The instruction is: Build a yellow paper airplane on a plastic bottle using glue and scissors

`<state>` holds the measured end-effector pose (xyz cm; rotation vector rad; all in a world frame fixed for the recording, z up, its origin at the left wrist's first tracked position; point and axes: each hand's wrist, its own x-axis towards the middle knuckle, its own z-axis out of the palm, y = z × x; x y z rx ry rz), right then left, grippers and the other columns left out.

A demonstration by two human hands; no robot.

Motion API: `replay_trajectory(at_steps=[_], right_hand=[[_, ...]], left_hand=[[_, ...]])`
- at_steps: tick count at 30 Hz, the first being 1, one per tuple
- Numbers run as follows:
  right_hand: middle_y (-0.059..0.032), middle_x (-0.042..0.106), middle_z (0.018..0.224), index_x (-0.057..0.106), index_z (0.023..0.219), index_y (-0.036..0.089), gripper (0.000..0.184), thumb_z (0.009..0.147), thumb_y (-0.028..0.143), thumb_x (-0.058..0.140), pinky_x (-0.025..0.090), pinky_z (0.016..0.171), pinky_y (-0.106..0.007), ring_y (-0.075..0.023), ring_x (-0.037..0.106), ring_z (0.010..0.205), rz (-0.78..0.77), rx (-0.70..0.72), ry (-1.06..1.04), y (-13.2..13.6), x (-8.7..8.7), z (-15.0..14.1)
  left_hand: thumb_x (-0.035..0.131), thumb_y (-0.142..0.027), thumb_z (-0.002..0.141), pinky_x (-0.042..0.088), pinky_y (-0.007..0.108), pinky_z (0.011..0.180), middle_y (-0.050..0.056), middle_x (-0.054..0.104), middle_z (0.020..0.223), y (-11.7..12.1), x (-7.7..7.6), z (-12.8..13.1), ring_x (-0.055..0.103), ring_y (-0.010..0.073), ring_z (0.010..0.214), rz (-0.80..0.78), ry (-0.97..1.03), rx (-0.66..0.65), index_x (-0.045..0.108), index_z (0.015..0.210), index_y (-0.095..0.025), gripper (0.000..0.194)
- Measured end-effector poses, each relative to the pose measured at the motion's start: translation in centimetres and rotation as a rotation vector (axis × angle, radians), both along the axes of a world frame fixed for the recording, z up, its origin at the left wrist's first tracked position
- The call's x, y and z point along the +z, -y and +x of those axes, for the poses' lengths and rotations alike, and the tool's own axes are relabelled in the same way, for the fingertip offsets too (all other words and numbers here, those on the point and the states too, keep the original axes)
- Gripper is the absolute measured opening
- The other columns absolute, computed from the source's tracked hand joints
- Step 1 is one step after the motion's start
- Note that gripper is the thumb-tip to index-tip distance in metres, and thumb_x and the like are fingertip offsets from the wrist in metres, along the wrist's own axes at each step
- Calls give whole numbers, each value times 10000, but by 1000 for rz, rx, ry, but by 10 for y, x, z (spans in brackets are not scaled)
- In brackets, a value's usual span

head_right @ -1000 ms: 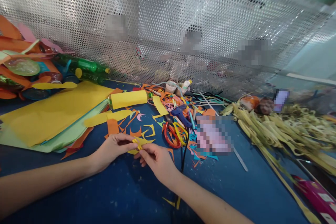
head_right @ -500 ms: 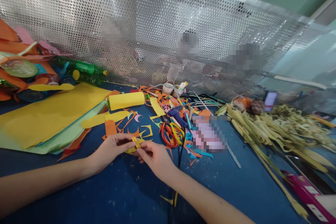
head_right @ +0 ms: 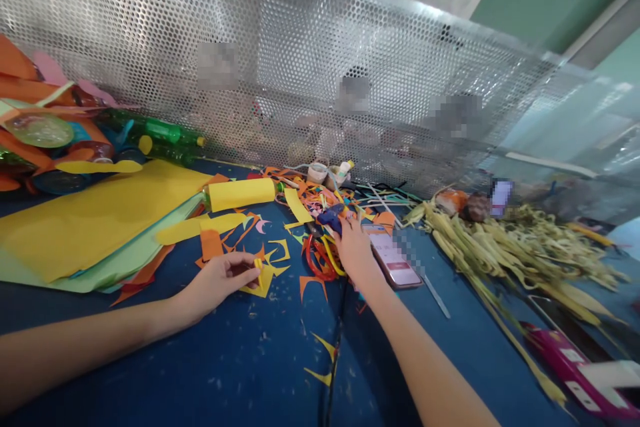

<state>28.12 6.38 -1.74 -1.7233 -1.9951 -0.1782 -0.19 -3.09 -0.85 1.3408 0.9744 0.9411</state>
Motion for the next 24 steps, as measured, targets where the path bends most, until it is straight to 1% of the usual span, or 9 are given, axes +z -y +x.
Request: replay_trajectory(at_steps=[3, 5, 9, 11, 13, 14, 16, 20, 24], right_hand=[[-226, 500, 1182, 546, 1106, 82, 363, 785, 214, 439, 383, 909, -487, -337, 467, 1113, -6, -3, -70, -1, 1, -6], [-217, 519, 1165, 539, 1094, 87, 356, 775, 189, 417, 388, 911, -474, -318, 483, 1103, -10, 2, -132, -1, 5, -7], [-188, 586, 1060, 522, 1069, 99, 349, 761, 213, 401, 402, 889, -458, -295, 540, 1020, -12, -27, -309, -3, 20, 5], [-162, 621, 946, 532, 1029, 117, 326, 763, 253, 400, 445, 819, -440, -280, 585, 911, -23, -66, -421, -3, 31, 14], [-104, 634, 757, 551, 957, 140, 295, 773, 300, 385, 496, 674, -391, -243, 615, 716, -63, -87, -550, -2, 42, 21], [-74, 622, 676, 559, 910, 153, 280, 777, 329, 386, 503, 608, -360, -220, 608, 630, -89, -83, -612, 0, 46, 24], [-31, 591, 585, 566, 827, 175, 261, 772, 392, 431, 497, 529, -309, -183, 583, 531, -140, -49, -728, 4, 52, 25], [3, 548, 553, 539, 713, 190, 272, 728, 461, 546, 457, 483, -246, -134, 536, 498, -164, 26, -893, 12, 52, 17], [35, 499, 532, 520, 666, 182, 304, 674, 472, 609, 387, 443, -204, -94, 464, 476, -169, 73, -908, 11, 48, 11]], left_hand=[[591, -350, 746, 492, 274, 711, 17, 625, 726, 0, -1, 0, 614, 160, 710, 14, -12, -9, 594, 777, -171, 182], [595, -352, 741, 491, 272, 712, 19, 632, 727, 0, 1, 0, 617, 162, 713, 6, -21, -8, 592, 778, -170, 185], [601, -355, 735, 490, 275, 719, 16, 630, 734, -1, 1, 0, 620, 163, 727, -2, -26, -15, 584, 781, -161, 200], [597, -357, 739, 490, 274, 715, 16, 627, 739, -1, 0, -1, 621, 164, 732, 5, -19, -19, 581, 782, -157, 205], [590, -361, 747, 489, 273, 712, 19, 628, 748, -1, -1, -1, 621, 165, 738, 11, -17, -21, 583, 792, -155, 211], [587, -363, 749, 488, 272, 710, 20, 628, 750, -1, -1, -1, 621, 166, 738, 10, -22, -20, 584, 796, -155, 213], [590, -365, 745, 486, 268, 700, 18, 629, 744, -1, 0, -2, 621, 165, 728, 3, -39, -15, 587, 798, -157, 215], [598, -360, 734, 480, 263, 688, 11, 626, 724, 0, 2, -3, 619, 158, 705, -1, -60, -13, 583, 783, -161, 206], [596, -361, 738, 481, 267, 692, 10, 619, 723, -1, 3, -2, 618, 158, 704, -3, -67, -19, 578, 780, -165, 201]])
